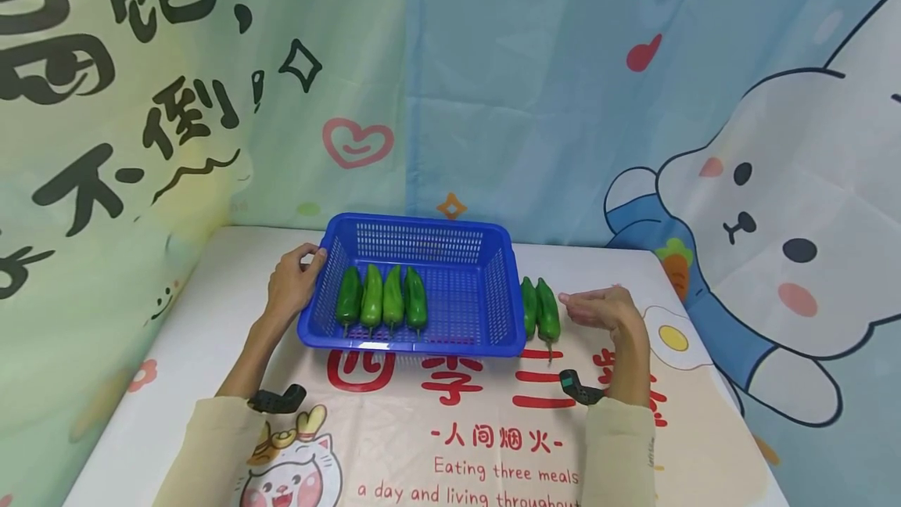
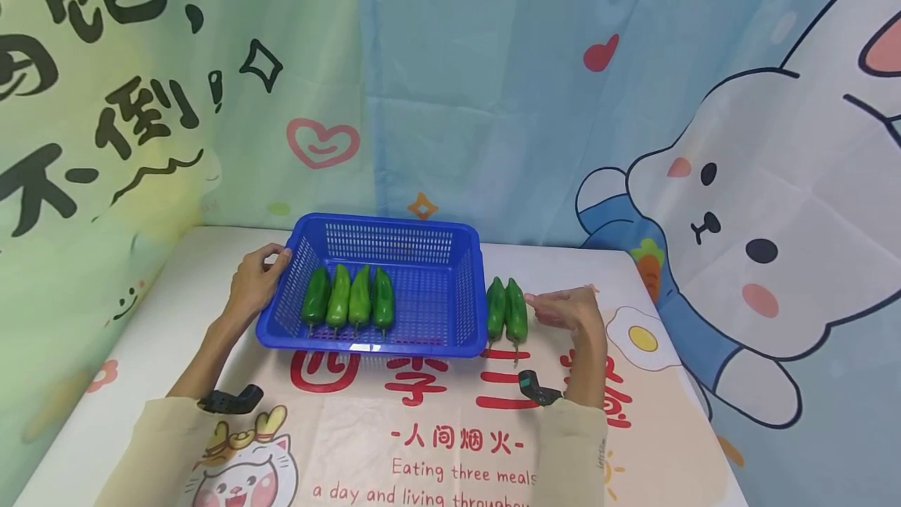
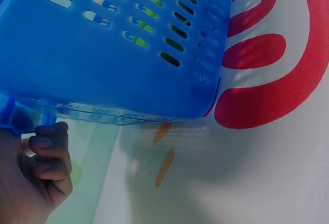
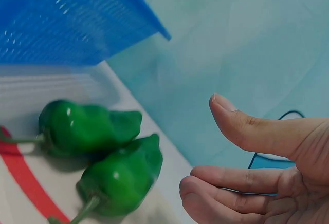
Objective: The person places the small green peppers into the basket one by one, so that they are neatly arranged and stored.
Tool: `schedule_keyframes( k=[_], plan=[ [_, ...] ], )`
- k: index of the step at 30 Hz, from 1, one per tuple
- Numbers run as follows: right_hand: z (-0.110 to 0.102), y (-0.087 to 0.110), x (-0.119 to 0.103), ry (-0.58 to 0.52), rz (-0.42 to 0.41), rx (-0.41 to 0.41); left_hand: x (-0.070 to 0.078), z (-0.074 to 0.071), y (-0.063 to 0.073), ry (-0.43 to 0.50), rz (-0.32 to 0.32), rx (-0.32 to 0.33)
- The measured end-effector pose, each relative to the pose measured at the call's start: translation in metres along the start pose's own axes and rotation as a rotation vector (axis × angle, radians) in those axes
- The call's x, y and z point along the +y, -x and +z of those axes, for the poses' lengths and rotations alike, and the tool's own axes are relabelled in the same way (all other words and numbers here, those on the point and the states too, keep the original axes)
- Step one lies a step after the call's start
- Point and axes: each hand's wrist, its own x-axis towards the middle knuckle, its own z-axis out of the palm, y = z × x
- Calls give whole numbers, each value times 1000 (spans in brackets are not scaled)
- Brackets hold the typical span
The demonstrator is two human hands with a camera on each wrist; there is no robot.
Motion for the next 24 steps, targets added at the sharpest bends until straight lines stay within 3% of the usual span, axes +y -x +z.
schedule_keyframes(
  k=[14, 24],
  plan=[
    [10, -23, 24, -67, 16, -27, 0, 0, -2, -5, 15, 1],
    [31, -24, 20, -6, 4, 54, 0, 1, 1, -5, 1, -3]
  ],
)
